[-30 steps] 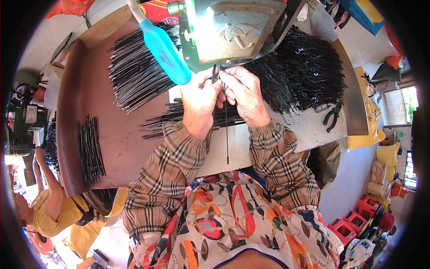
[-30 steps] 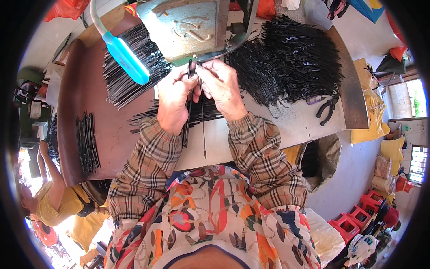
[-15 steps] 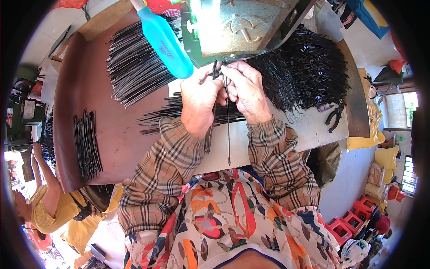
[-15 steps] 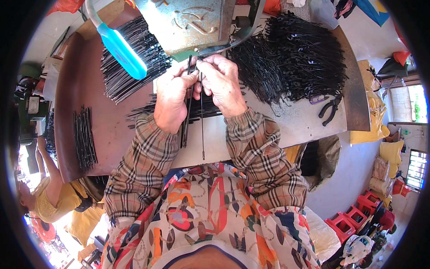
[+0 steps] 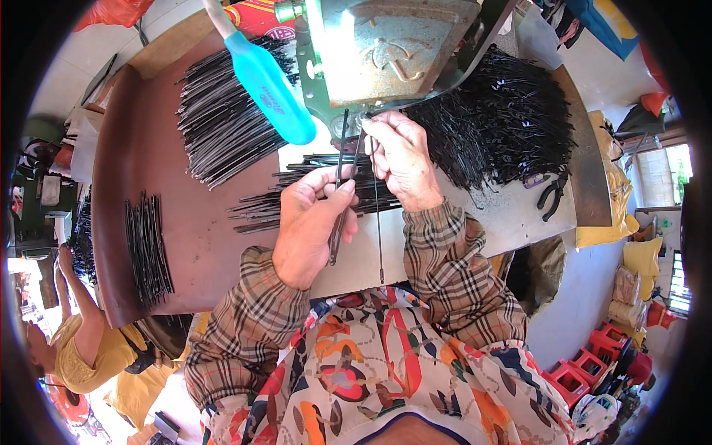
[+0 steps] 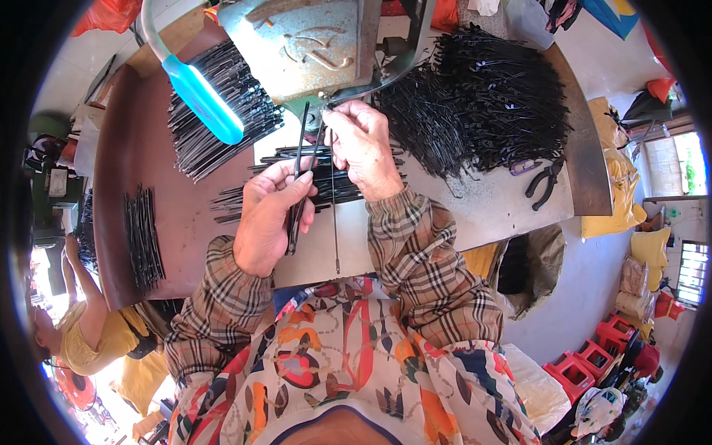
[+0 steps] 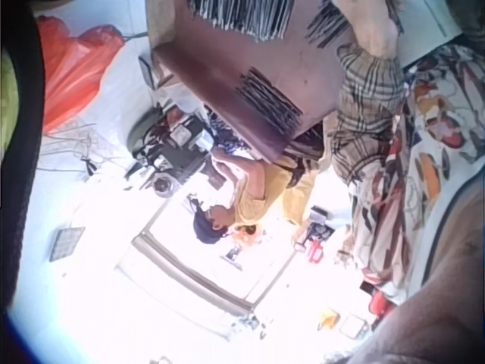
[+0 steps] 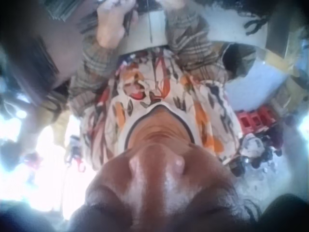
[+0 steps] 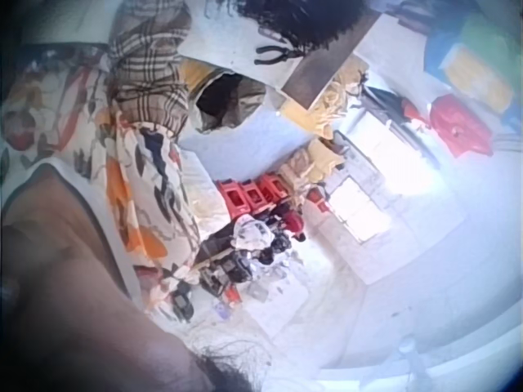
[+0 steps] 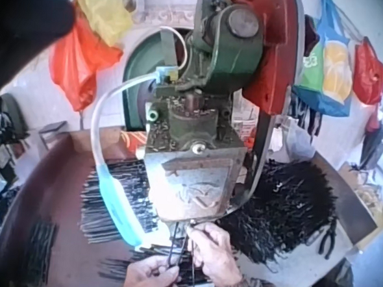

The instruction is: The person attaches metal components to black rods using a fabrication machine.

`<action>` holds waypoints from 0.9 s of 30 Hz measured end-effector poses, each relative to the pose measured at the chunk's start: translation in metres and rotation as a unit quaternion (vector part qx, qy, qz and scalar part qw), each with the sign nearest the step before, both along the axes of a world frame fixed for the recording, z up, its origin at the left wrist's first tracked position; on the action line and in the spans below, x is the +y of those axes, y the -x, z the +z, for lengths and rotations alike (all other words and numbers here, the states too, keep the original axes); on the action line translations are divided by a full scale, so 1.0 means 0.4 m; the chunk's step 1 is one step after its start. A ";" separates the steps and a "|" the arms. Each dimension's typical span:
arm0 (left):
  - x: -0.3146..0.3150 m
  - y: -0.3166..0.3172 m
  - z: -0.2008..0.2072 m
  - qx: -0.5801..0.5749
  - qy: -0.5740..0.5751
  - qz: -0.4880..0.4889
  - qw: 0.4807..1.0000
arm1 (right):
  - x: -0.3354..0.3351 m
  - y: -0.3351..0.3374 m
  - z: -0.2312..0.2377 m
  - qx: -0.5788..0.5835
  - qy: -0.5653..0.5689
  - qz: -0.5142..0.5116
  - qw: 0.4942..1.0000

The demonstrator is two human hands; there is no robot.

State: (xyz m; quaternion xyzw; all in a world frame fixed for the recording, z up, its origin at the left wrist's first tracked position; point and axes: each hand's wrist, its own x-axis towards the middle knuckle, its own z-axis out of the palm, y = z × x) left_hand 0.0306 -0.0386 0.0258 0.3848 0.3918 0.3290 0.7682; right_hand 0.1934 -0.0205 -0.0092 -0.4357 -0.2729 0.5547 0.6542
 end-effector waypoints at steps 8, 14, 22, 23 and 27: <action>0.017 0.008 -0.030 -0.021 0.027 0.002 0.999 | -0.010 0.021 0.008 -0.034 -0.004 -0.005 0.999; 0.011 -0.021 -0.052 -0.032 -0.031 0.034 0.998 | -0.024 0.015 -0.005 -0.076 0.012 -0.012 0.997; 0.025 -0.043 -0.049 -0.032 -0.039 0.054 0.997 | 0.003 0.000 -0.009 -0.067 0.010 -0.006 0.998; 0.026 -0.044 -0.051 -0.032 -0.038 0.054 0.997 | 0.004 0.000 -0.011 -0.066 0.011 -0.006 0.998; 0.026 -0.047 -0.052 -0.039 -0.032 0.056 0.997 | 0.006 -0.007 -0.008 -0.051 0.010 0.006 0.999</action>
